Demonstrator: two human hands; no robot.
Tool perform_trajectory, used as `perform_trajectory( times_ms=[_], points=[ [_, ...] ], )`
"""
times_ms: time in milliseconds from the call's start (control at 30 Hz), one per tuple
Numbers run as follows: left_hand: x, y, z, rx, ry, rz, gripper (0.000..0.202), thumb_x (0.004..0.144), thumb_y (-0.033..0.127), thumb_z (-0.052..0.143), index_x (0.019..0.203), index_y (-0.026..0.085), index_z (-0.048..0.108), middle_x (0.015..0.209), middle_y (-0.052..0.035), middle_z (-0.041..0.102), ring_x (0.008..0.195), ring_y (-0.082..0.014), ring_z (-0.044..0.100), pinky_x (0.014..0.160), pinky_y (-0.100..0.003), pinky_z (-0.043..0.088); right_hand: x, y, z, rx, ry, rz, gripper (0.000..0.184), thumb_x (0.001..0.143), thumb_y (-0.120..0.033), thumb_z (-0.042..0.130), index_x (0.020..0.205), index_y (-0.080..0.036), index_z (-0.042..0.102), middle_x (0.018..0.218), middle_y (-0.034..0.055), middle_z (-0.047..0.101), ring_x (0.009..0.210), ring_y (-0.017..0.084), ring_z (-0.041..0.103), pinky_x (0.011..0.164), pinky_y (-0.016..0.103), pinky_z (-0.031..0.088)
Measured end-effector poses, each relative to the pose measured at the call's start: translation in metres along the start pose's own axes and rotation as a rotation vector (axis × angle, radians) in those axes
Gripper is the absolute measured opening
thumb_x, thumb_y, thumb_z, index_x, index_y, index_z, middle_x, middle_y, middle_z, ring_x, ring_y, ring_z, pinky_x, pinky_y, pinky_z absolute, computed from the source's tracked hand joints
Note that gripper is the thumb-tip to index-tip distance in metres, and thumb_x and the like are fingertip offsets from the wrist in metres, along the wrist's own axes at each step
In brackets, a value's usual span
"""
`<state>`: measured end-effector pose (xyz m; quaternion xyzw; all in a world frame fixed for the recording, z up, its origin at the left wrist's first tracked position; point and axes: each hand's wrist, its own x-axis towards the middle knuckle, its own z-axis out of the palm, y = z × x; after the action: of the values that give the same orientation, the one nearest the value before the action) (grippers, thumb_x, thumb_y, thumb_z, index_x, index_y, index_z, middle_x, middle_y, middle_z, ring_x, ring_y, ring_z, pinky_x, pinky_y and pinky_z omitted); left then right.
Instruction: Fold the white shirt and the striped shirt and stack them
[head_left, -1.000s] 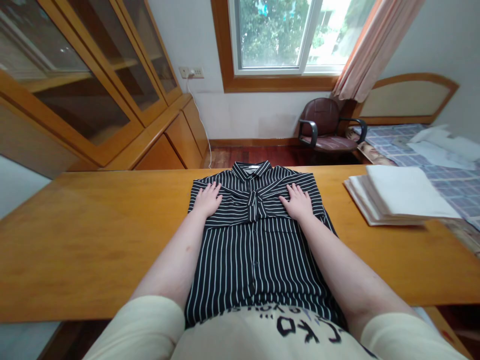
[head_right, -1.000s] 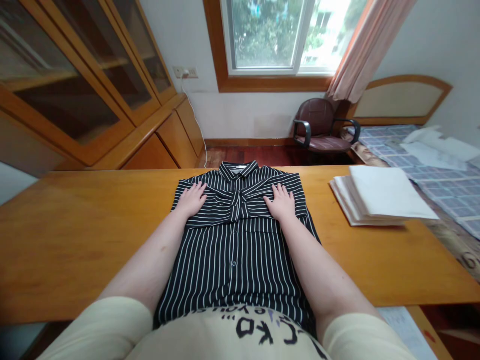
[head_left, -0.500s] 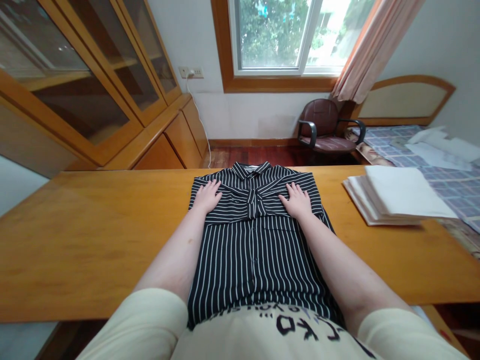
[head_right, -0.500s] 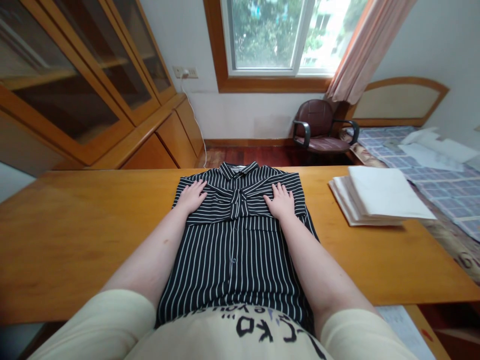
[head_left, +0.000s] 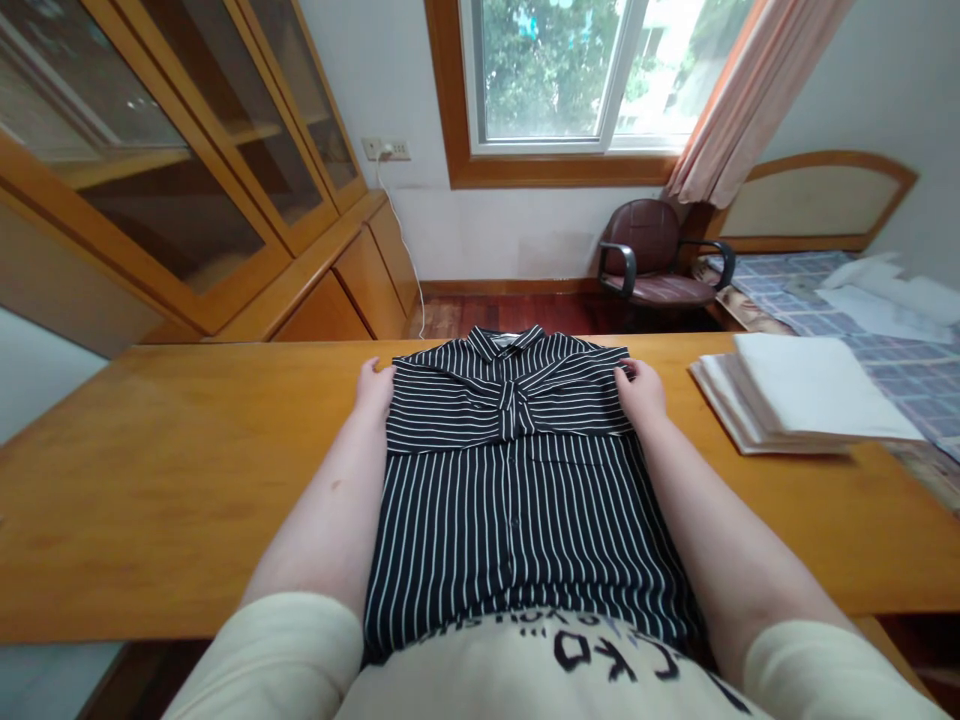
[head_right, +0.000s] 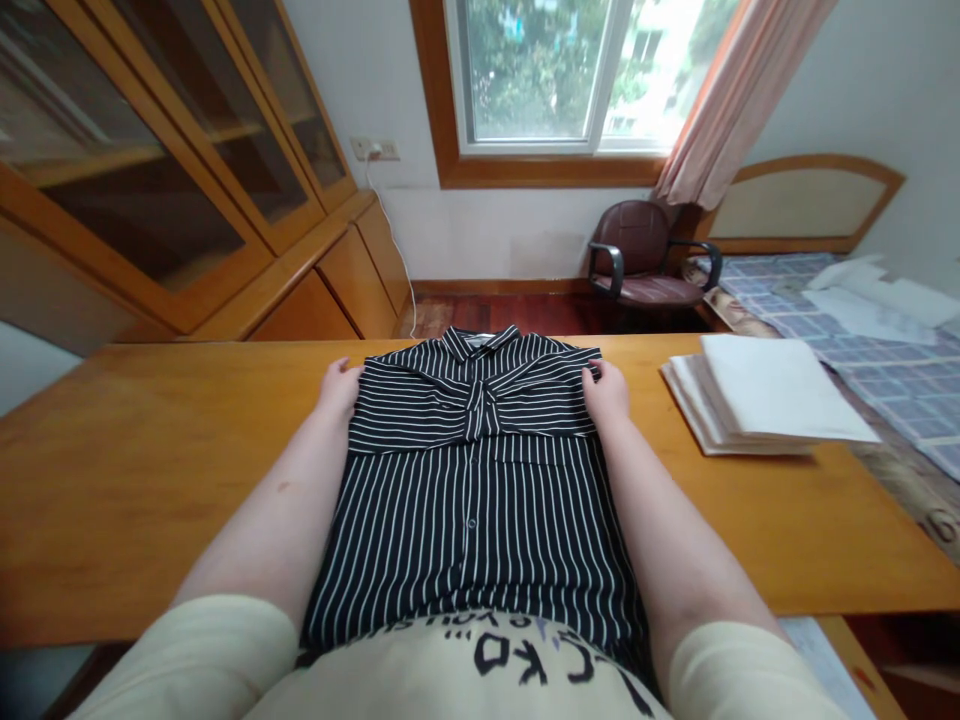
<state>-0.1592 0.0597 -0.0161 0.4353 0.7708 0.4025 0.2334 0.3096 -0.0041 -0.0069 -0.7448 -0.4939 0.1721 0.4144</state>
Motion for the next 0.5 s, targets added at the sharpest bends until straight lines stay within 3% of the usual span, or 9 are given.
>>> perform_trajectory(
  times_ms=[100, 233, 333, 500],
  points=[
    [0.013, 0.0, -0.003, -0.089, -0.024, -0.083, 0.06, 0.08, 0.032, 0.056, 0.136, 0.016, 0.041, 0.129, -0.0166, 0.055, 0.113, -0.025, 0.058, 0.087, -0.035, 0.053, 0.025, 0.011, -0.01, 0.164, 0.059, 0.204, 0.036, 0.074, -0.03, 0.063, 0.106, -0.013, 0.062, 0.109, 0.0131, 0.064, 0.104, 0.024, 0.056, 0.096, 0.038, 0.04],
    [0.022, 0.001, -0.003, -0.152, -0.07, -0.144, 0.063, 0.078, 0.026, 0.06, 0.136, 0.015, 0.04, 0.121, -0.0176, 0.061, 0.101, -0.0238, 0.065, 0.074, -0.033, 0.057, 0.047, 0.015, -0.012, 0.314, -0.031, 0.333, 0.025, 0.077, -0.031, 0.06, 0.096, -0.016, 0.06, 0.08, 0.0056, 0.065, 0.074, 0.017, 0.061, 0.066, 0.028, 0.049],
    [0.024, 0.002, -0.002, -0.153, -0.111, -0.151, 0.062, 0.073, 0.022, 0.065, 0.131, 0.012, 0.045, 0.11, -0.0181, 0.066, 0.092, -0.0236, 0.068, 0.072, -0.034, 0.056, 0.053, 0.013, -0.013, 0.413, -0.172, 0.42, 0.02, 0.079, -0.035, 0.057, 0.083, -0.016, 0.06, 0.062, 0.0025, 0.06, 0.055, 0.015, 0.056, 0.052, 0.027, 0.047],
    [0.027, 0.003, -0.003, -0.088, -0.127, -0.144, 0.061, 0.063, 0.023, 0.074, 0.12, 0.011, 0.056, 0.113, -0.021, 0.065, 0.095, -0.0281, 0.066, 0.079, -0.04, 0.053, 0.058, 0.008, -0.014, 0.477, -0.35, 0.526, 0.028, 0.083, -0.042, 0.052, 0.073, -0.017, 0.061, 0.055, 0.0043, 0.06, 0.053, 0.018, 0.057, 0.054, 0.032, 0.049]
  ],
)
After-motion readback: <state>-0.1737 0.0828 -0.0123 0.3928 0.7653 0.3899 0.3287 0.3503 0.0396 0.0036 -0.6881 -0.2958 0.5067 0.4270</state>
